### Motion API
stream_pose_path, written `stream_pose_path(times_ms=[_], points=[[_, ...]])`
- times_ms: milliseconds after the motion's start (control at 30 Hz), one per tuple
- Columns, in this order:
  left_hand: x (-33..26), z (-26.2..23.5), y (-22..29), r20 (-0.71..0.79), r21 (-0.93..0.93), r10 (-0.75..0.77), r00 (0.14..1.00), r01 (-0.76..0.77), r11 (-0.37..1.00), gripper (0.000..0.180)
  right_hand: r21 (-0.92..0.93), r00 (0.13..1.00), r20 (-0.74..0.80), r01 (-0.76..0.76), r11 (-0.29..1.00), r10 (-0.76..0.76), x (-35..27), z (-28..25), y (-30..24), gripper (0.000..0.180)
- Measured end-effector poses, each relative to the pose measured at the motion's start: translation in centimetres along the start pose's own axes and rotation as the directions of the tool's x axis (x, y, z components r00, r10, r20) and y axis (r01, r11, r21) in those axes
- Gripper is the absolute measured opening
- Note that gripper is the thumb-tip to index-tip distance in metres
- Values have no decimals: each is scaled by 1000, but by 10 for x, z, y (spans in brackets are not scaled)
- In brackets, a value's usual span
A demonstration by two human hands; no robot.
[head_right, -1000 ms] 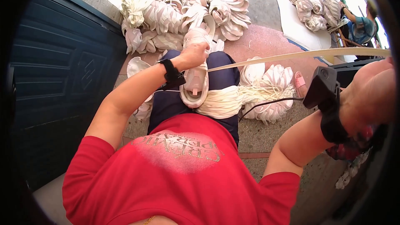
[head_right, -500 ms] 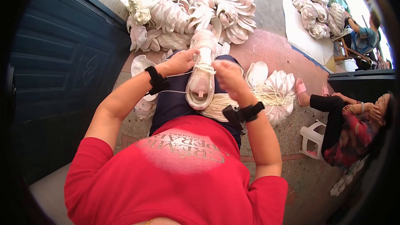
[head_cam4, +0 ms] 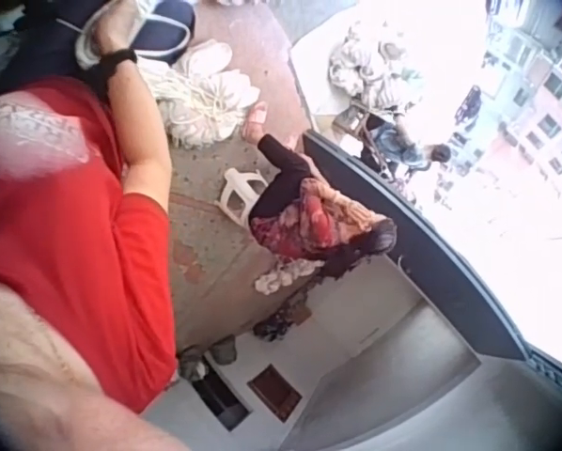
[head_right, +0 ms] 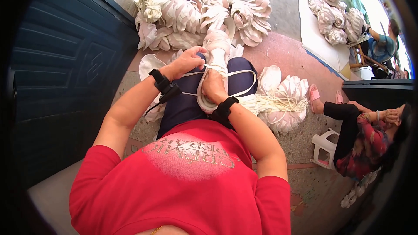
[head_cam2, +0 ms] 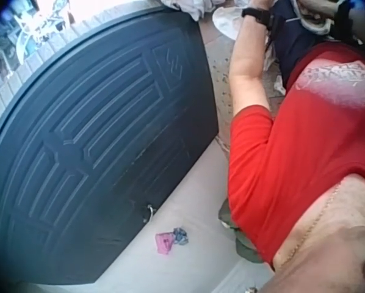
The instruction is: Lacing a white sneaker while sitting in an outdoor production area.
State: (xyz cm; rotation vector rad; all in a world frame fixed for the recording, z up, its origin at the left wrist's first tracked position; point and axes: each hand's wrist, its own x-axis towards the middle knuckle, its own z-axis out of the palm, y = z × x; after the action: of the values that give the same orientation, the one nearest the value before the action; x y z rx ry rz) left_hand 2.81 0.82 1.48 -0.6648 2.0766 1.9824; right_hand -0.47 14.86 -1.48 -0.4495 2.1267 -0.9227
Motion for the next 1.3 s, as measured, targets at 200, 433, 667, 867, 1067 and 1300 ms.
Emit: stream_pose_path(times_ms=[200, 433, 667, 867, 1067, 1300], points=[[-1, 1, 4, 15, -25, 37, 999, -37, 999, 44, 248, 980, 171, -144, 958, 103, -16, -34, 3, 12], [-3, -3, 1, 47, -30, -25, 999, 27, 999, 43, 953, 762, -287, 289, -92, -580, -134, -215, -60, 15], [15, 14, -10, 39, 515, 242, 969, -227, 826, 31, 847, 498, -519, 410, -339, -695, -179, -275, -44, 11], [13, 15, -9, 177, 525, 231, 957, -291, 800, 20, 796, 453, -548, 540, -273, -704, -188, -279, -24, 12], [6, 16, -3, 180, 700, 145, 973, -230, 676, 18, 802, 466, -551, 526, -284, -692, -186, -286, -10, 17], [3, 30, -16, 80, 817, 358, 930, -267, 512, 17, 830, 554, -493, 531, -171, -671, -177, -274, -7, 17]])
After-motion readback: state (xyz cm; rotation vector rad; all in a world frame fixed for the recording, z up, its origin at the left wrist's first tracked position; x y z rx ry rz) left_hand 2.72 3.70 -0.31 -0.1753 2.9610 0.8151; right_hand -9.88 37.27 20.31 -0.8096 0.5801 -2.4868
